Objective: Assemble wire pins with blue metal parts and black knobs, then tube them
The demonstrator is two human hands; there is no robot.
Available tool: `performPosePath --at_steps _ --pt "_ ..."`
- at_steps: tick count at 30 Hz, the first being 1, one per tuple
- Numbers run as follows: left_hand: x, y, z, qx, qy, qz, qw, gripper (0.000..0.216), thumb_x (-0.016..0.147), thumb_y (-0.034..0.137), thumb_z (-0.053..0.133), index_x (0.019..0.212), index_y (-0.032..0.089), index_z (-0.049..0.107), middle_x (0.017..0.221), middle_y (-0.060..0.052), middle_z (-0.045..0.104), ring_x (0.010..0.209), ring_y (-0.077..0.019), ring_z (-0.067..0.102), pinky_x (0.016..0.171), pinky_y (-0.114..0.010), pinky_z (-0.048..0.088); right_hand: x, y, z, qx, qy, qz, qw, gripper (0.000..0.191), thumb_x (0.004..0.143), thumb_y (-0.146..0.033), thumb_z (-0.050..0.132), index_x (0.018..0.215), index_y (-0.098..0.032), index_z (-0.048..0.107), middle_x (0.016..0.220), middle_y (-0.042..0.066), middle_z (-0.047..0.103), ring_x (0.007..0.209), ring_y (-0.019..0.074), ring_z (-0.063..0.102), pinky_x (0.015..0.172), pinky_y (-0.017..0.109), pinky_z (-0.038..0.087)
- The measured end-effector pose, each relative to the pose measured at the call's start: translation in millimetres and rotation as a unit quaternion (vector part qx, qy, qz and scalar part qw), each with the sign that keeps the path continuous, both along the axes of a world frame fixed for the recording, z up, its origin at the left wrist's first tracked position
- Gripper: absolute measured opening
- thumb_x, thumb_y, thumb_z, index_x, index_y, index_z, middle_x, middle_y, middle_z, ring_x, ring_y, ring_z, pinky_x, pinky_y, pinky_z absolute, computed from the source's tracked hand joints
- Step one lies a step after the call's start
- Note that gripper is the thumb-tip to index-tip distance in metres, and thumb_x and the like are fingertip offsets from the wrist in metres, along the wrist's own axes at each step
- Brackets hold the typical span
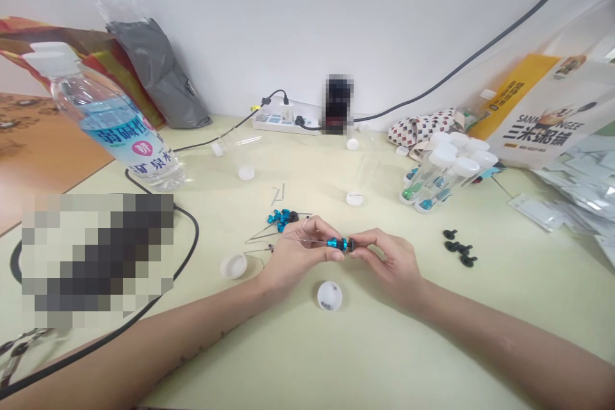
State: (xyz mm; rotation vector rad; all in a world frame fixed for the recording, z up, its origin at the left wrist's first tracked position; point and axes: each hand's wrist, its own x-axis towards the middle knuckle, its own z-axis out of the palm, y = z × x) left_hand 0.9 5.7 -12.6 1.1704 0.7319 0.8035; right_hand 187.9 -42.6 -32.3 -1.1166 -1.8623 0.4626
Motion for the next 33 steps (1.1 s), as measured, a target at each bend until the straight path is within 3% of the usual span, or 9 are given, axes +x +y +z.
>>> performPosePath --at_steps 15,24,33 --pt "-0.3 -0.8 0.8 0.005 0.007 0.003 1.0 0.018 0.064 0.016 0.078 0.075 0.014 0.064 0.076 -0.001 0.062 0.073 -0.0119 0.055 0.069 -0.023 0.045 0.1 0.6 -0.1 -0.024 0.012 0.01 1.0 0.011 0.092 -0.025 0.051 0.097 -0.02 0.059 0.082 0.002 0.068 0.068 0.0122 0.064 0.059 0.021 0.049" --pt "0.2 0.1 0.3 0.004 -0.008 0.016 1.0 0.019 0.063 0.018 0.078 0.075 0.015 0.063 0.078 -0.002 0.065 0.075 -0.0144 0.058 0.071 -0.026 0.046 -0.8 0.8 0.9 -0.024 0.002 0.003 1.0 0.02 0.09 -0.023 0.054 0.109 -0.022 0.054 0.082 0.002 0.069 0.073 0.0129 0.066 0.065 0.022 0.053" --pt "-0.9 0.7 -2.5 0.0 -0.006 -0.003 1.0 0.018 0.063 0.016 0.078 0.075 0.014 0.064 0.078 -0.002 0.063 0.076 -0.0129 0.057 0.071 -0.024 0.046 -0.1 1.0 -1.9 -0.019 0.016 0.01 1.0 0.011 0.089 -0.02 0.054 0.099 -0.022 0.059 0.086 0.003 0.069 0.075 0.0134 0.066 0.063 0.022 0.053"
